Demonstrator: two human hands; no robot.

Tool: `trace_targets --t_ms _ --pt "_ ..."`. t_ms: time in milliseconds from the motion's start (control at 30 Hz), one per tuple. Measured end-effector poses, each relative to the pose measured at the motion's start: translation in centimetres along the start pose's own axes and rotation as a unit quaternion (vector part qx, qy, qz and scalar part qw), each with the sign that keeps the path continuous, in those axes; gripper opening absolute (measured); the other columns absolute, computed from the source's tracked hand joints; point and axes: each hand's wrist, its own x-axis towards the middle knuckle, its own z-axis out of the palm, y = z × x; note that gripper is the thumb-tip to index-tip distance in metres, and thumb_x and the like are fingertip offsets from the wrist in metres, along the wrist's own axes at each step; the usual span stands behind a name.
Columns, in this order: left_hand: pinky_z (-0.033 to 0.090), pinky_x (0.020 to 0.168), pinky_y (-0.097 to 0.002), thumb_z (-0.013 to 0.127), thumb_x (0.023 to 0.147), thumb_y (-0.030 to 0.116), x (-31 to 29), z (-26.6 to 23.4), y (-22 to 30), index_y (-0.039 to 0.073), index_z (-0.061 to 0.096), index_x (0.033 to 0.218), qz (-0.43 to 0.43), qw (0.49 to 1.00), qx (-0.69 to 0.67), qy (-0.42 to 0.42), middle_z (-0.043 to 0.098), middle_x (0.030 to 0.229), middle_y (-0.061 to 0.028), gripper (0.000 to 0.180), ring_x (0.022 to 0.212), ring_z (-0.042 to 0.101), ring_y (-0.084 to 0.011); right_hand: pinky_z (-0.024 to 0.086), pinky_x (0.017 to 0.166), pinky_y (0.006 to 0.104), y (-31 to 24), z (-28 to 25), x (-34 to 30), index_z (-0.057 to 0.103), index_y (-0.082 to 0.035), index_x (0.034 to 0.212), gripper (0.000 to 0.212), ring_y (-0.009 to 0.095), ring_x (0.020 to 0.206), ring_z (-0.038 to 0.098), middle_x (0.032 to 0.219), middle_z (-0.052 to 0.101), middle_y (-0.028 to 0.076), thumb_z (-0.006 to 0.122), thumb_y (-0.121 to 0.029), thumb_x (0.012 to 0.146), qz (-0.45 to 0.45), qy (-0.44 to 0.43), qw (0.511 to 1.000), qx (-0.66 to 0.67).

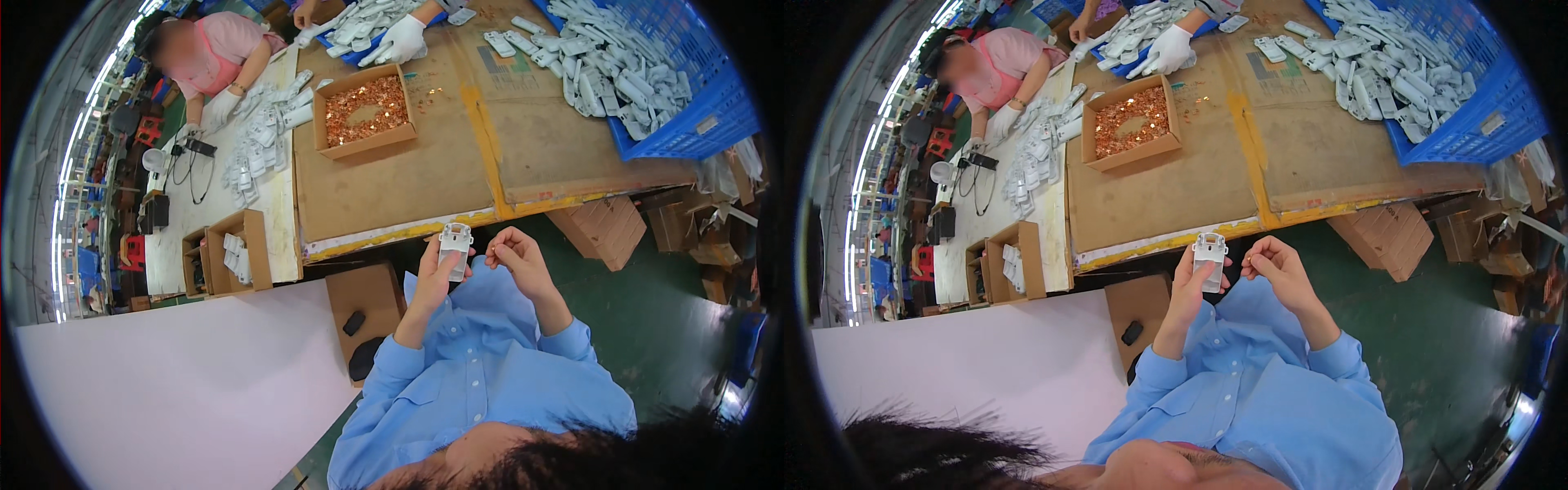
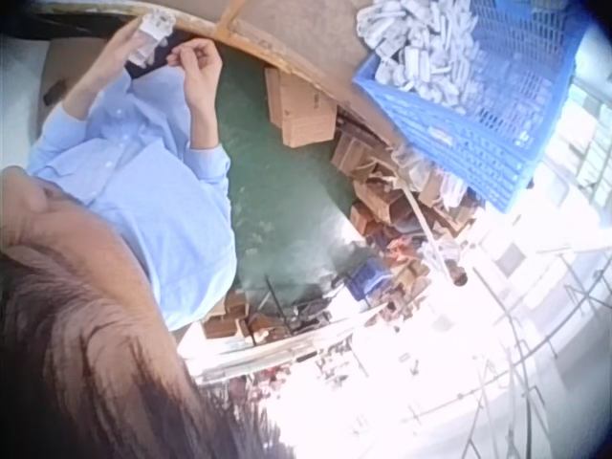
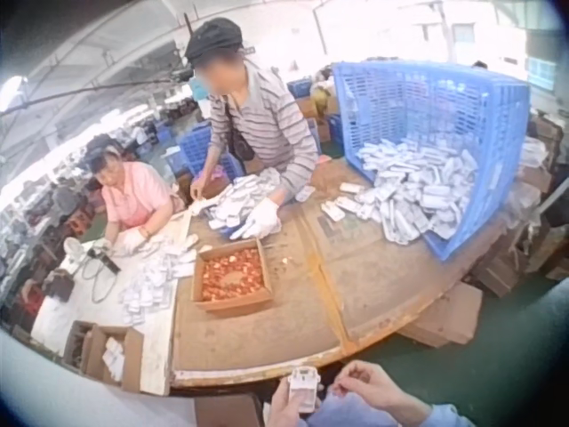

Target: Assembling small metal components into plastic housings at an industrial workbench.

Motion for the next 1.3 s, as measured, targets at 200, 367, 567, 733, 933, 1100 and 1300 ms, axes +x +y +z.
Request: trace_targets --t_ms 200,367,567,733,933,1100,1300 --pt "0.050 0.062 -0.0253 0.051 0.094 0.016 -0.3 0.3 0.0 0.006 0.046 0.126 -0.017 1.000 0.001 -0.010 0.064 0.104 -0.0101 0.034 0.072 0.061 -0.0132 0.046 0.071 0.0249 -0.1 -0.3 -0.3 0.053 -0.004 0.094 0.005 0.011 0.076 0.055 0.083 0.057 0.003 0.057 -0.006 0.091 -0.026 -0.006 0.999 -0.029" --pt "0.049 0.068 -0.0260 0.048 0.094 0.012 -0.1 0.9 0.3 0.005 0.044 0.130 -0.025 0.998 0.043 -0.025 0.063 0.103 -0.0083 0.037 0.076 0.060 -0.0124 0.045 0.071 0.0235 -0.3 0.5 -0.2 0.054 -0.003 0.093 0.004 0.009 0.076 0.053 0.084 0.055 0.001 0.057 -0.005 0.091 -0.021 -0.002 0.998 -0.054" --pt "0.049 0.071 -0.0278 0.044 0.092 0.007 0.0 1.5 0.2 0.003 0.041 0.134 -0.016 0.990 0.131 -0.045 0.061 0.104 -0.0085 0.042 0.080 0.059 -0.0140 0.041 0.065 0.0217 -1.0 2.8 -0.1 0.054 -0.002 0.091 0.004 0.008 0.070 0.048 0.079 0.052 0.000 0.057 -0.004 0.091 -0.106 0.035 0.955 -0.275" --pt "0.046 0.082 -0.0291 0.041 0.086 0.003 -0.5 2.2 0.8 0.003 0.039 0.135 0.006 0.984 0.162 -0.069 0.056 0.112 -0.0094 0.050 0.095 0.055 -0.0161 0.044 0.057 0.0320 -0.7 3.5 0.3 0.056 -0.003 0.090 0.008 0.021 0.065 0.055 0.078 0.053 0.009 0.062 -0.002 0.084 -0.233 0.072 0.851 -0.466" --pt "0.043 0.085 -0.0289 0.041 0.082 0.000 -0.5 2.6 0.9 0.002 0.036 0.136 0.015 0.982 0.172 -0.078 0.054 0.112 -0.0102 0.055 0.096 0.052 -0.0172 0.046 0.059 0.0363 -0.7 3.5 0.2 0.057 -0.004 0.089 0.010 0.028 0.069 0.059 0.080 0.056 0.010 0.064 -0.002 0.082 -0.253 0.088 0.819 -0.508" --pt "0.047 0.075 -0.0291 0.041 0.083 0.001 0.1 2.4 0.1 0.001 0.037 0.134 0.045 0.986 0.149 -0.066 0.055 0.106 -0.0112 0.051 0.088 0.055 -0.0156 0.048 0.060 0.0346 -1.5 3.5 0.3 0.058 -0.003 0.089 0.008 0.029 0.069 0.060 0.081 0.058 0.011 0.063 -0.003 0.083 -0.232 0.080 0.837 -0.489" --pt "0.047 0.081 -0.0299 0.041 0.084 0.004 0.0 2.6 0.2 0.001 0.037 0.134 0.025 0.987 0.147 -0.065 0.056 0.111 -0.0117 0.049 0.095 0.056 -0.0185 0.048 0.060 0.0355 -1.8 3.5 0.6 0.058 -0.003 0.089 0.007 0.029 0.070 0.061 0.082 0.058 0.011 0.063 -0.004 0.084 -0.224 0.079 0.834 -0.498"
